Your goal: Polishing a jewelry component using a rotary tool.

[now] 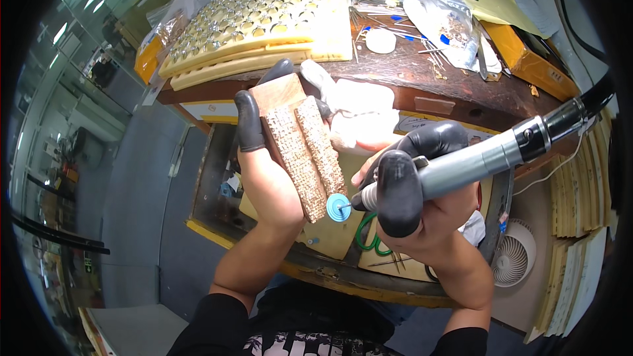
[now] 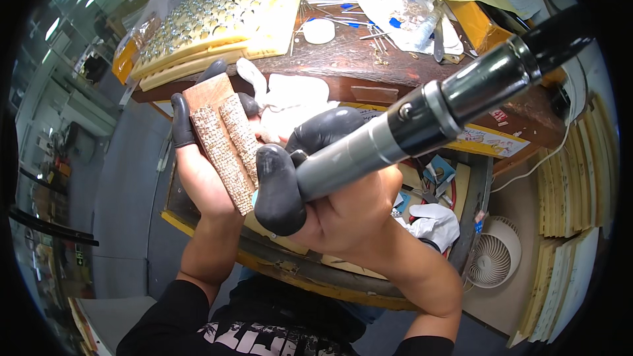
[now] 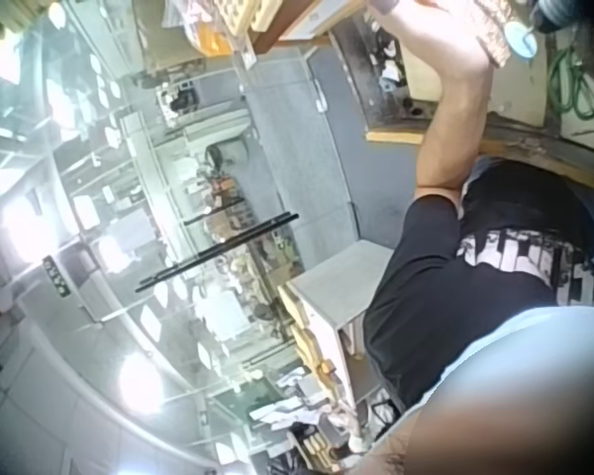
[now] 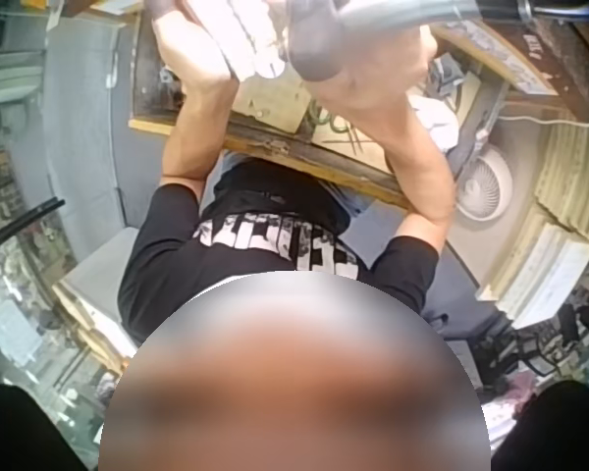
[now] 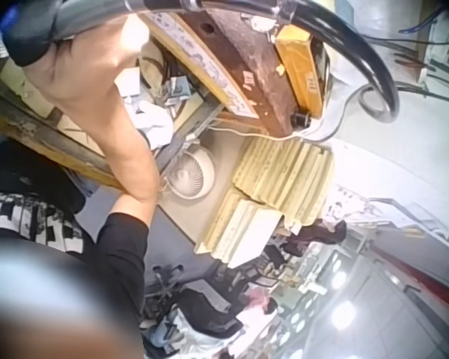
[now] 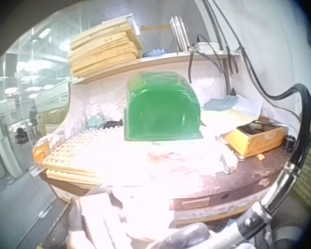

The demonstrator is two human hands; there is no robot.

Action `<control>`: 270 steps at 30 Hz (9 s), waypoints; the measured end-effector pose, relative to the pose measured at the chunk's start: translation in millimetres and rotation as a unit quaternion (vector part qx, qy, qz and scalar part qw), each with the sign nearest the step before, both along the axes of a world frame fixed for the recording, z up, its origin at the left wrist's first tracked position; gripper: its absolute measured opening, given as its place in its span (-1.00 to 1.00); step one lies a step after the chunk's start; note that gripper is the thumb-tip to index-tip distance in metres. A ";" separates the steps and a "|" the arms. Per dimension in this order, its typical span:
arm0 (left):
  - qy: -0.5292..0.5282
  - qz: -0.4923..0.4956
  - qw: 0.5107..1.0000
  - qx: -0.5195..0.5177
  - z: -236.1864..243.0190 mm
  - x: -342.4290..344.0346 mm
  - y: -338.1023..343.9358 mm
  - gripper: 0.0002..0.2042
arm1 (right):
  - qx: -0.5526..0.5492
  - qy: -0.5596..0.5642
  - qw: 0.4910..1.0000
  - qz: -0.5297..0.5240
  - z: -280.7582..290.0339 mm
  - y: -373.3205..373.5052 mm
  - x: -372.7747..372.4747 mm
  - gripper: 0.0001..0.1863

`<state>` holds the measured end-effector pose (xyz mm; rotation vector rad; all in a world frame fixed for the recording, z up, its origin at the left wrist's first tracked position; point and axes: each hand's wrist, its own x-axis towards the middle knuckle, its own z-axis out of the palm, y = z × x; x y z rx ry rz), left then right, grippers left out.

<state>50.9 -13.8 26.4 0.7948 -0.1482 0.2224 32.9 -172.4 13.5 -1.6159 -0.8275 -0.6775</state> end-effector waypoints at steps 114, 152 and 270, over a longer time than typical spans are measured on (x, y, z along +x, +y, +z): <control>-0.017 0.007 1.000 0.012 0.3 0.5 1.7 -0.43 | -0.037 -0.032 0.999 -0.017 5.5 0.1 3.3 -0.80; -0.024 0.018 0.999 0.018 -0.4 1.9 0.9 -0.44 | -0.004 -0.028 0.998 -0.061 6.3 7.2 1.9 -0.89; 0.004 0.019 1.000 0.011 4.1 -1.4 -4.3 -0.44 | 0.047 -0.019 0.998 -0.048 3.7 5.8 -0.7 -0.89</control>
